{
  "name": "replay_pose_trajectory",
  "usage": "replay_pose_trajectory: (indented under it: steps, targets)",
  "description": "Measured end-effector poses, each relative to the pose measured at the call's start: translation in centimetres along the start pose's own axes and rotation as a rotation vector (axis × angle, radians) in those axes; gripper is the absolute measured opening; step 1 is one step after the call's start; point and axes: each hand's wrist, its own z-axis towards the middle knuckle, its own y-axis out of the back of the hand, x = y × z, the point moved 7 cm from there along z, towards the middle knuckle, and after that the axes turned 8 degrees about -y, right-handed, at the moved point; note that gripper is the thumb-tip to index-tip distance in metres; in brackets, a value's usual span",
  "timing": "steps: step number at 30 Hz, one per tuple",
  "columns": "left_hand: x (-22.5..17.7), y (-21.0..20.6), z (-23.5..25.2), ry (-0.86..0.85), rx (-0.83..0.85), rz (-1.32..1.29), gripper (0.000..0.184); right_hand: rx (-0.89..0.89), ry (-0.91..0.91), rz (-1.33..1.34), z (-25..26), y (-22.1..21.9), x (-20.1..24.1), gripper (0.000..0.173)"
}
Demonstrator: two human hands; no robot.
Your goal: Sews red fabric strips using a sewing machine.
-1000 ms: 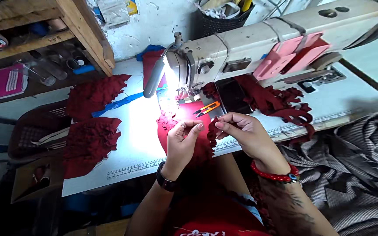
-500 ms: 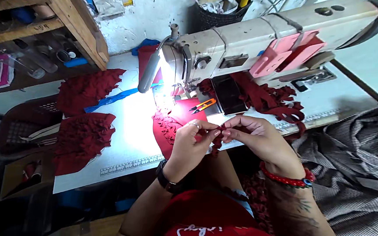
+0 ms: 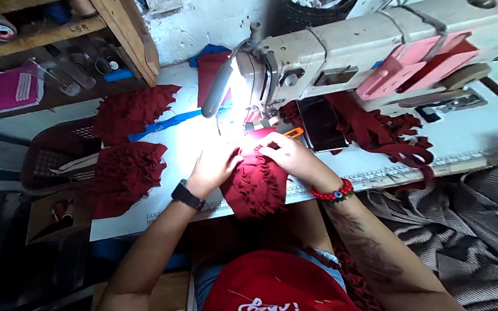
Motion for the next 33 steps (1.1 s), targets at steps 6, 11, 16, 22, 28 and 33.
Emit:
replay_pose_trajectory:
  steps: [6, 11, 16, 22, 28, 33]
  targets:
    - [-0.9, -0.7, -2.1, 0.049, -0.025, -0.019, 0.037, 0.043, 0.047, 0.085, 0.9, -0.5, 2.1, 0.015]
    - [-0.5, -1.1, -2.5, 0.076, -0.036, -0.014, 0.039, -0.043, 0.045, -0.086, 2.6, -3.2, 1.2, 0.02]
    - [-0.5, -1.1, -2.6, 0.093, -0.059, -0.017, 0.038, -0.111, 0.028, -0.091, 2.5, -3.1, 1.0, 0.018]
    - [-0.5, -1.1, -2.2, 0.14, 0.031, -0.016, 0.049, -0.128, 0.039, -0.078, 2.1, -3.0, 1.1, 0.018]
    - [-0.8, -1.4, -1.6, 0.058, 0.168, 0.097, 0.05, -0.171, 0.157, -0.252, 2.6, -3.4, 1.8, 0.015]
    - [-0.1, -1.3, -0.7, 0.006, 0.188, 0.084, 0.051, -0.196, 0.204, -0.487, 3.0, -2.5, 1.0, 0.028]
